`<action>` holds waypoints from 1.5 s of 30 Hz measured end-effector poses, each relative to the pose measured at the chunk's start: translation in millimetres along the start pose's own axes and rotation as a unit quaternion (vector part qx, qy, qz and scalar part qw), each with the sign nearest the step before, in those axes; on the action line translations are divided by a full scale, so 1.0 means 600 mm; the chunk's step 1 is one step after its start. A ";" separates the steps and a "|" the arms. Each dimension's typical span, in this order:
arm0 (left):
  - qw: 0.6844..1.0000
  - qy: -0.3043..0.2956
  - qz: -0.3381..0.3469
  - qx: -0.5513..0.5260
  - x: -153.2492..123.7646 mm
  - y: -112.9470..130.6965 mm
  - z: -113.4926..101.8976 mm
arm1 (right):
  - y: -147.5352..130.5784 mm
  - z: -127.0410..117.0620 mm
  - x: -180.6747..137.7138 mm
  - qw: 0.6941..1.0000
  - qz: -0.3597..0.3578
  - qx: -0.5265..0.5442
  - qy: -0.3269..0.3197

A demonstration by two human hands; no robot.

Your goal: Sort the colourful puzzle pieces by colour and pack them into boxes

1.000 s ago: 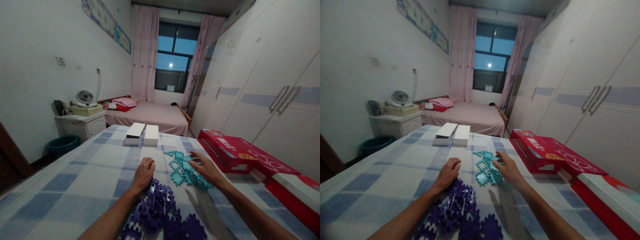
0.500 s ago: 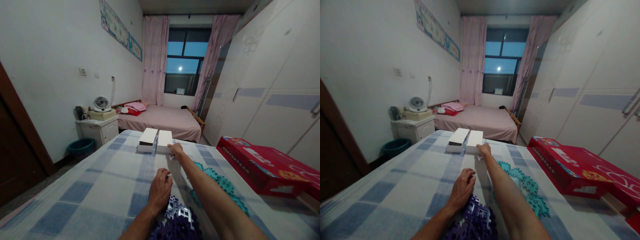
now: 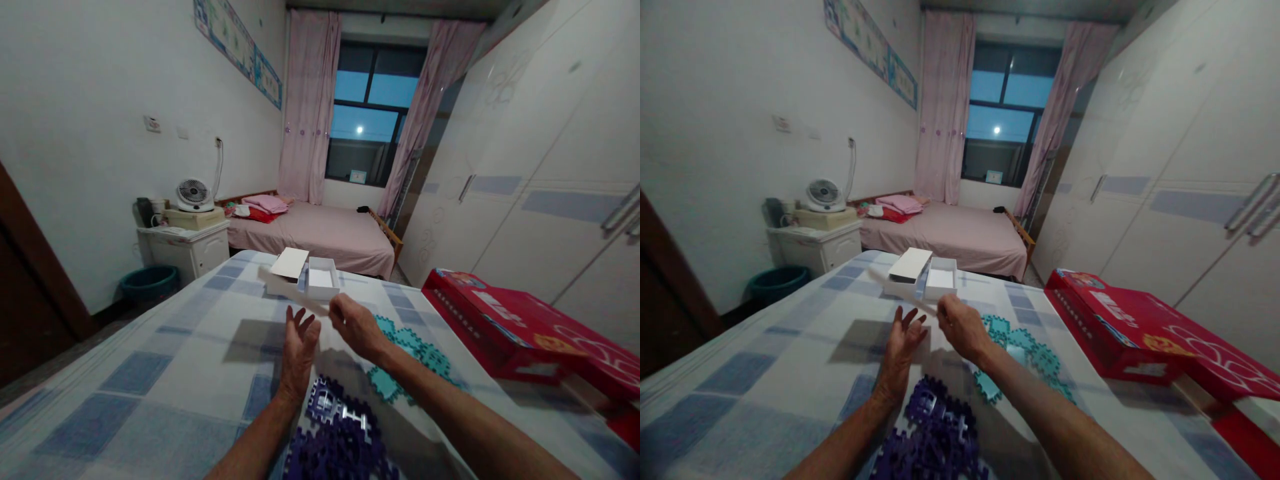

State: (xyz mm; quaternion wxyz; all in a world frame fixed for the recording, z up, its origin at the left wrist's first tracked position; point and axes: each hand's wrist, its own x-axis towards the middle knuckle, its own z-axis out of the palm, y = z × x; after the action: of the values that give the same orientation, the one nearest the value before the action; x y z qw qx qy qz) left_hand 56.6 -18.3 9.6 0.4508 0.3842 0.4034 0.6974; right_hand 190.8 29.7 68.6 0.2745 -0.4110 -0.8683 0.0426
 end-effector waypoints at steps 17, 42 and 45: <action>0.976 0.167 -0.087 -0.110 0.033 -0.008 -0.018 | 0.057 -0.008 0.070 0.976 0.186 -0.109 -0.026; 0.978 0.173 -0.092 -0.073 0.021 0.026 0.000 | 0.010 -0.278 -0.615 0.877 0.369 -0.300 0.077; 0.979 0.174 -0.090 -0.061 0.023 0.021 0.000 | -0.012 -0.264 -0.515 0.910 0.343 -0.209 0.105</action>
State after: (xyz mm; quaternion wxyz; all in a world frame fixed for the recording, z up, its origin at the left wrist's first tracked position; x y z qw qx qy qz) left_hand 48.4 -8.6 23.5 0.4577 0.1905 0.4651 0.7334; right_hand 425.1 -226.8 68.1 0.2398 -0.7339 -0.6288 -0.0919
